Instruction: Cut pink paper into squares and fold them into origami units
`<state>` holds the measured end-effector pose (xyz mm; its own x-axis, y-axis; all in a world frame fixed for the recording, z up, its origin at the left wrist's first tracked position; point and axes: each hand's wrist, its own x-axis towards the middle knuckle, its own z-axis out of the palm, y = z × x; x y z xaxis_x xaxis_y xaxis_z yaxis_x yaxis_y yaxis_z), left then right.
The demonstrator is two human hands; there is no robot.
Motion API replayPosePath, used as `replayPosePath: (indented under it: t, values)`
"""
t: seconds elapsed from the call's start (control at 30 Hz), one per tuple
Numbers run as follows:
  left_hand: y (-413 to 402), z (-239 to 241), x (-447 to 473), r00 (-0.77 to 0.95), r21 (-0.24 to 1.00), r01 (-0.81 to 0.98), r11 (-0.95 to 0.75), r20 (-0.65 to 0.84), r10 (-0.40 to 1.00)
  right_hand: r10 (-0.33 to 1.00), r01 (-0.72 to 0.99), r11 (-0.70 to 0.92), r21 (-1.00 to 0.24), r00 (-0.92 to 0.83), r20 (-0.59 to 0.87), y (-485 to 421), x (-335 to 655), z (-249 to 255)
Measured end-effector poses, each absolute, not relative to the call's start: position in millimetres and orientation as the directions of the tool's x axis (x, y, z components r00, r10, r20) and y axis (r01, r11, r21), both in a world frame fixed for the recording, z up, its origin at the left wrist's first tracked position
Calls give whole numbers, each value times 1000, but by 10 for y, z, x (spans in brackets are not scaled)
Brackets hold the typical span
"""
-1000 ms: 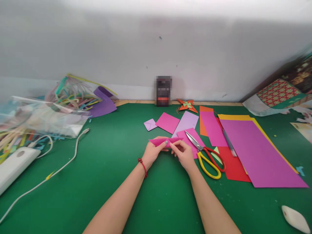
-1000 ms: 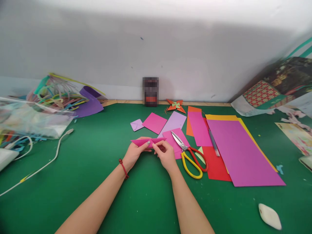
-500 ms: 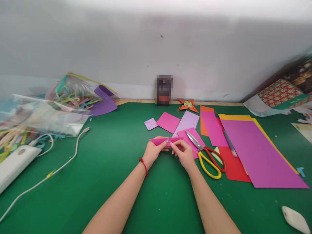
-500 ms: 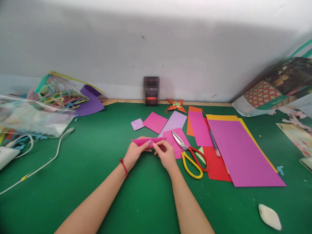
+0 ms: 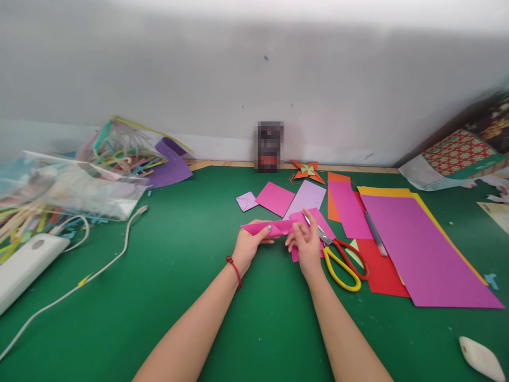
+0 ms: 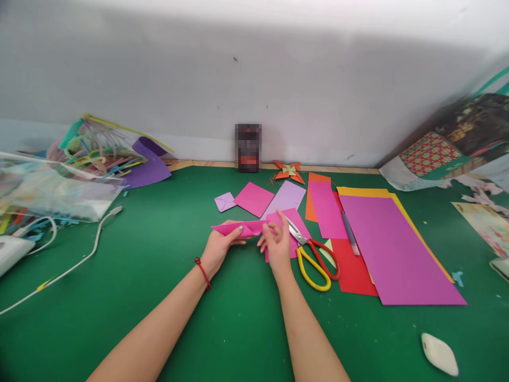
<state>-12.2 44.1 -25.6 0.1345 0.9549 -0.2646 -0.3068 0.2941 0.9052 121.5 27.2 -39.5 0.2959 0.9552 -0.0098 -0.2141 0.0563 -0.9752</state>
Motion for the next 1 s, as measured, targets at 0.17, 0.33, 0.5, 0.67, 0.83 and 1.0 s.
replayPosePath:
  t: [0.17, 0.33, 0.5, 0.67, 0.83, 1.0]
  values:
    - [438, -238, -126, 135, 909, -293, 297, -269, 954, 967, -299, -29, -954, 234, -103, 287, 1230, -398]
    - [435, -241, -119, 148, 925, -272, 266, -232, 961, 981, -180, -145, -973, 105, -166, 258, 1174, -373]
    - [438, -238, -129, 198, 938, -236, 254, -209, 958, 981, -129, -172, -977, 70, -182, 243, 1162, -321]
    - [431, -229, -146, 200, 953, -153, 261, -229, 953, 978, -201, -199, -959, 26, -208, 234, 1124, -287]
    - [419, -229, -136, 191, 956, -133, 262, -234, 953, 974, -248, -216, -944, 13, -226, 238, 1096, -317]
    - [411, -238, -134, 195, 954, -134, 267, -239, 951, 974, -247, -219, -944, 3, -227, 239, 1109, -341]
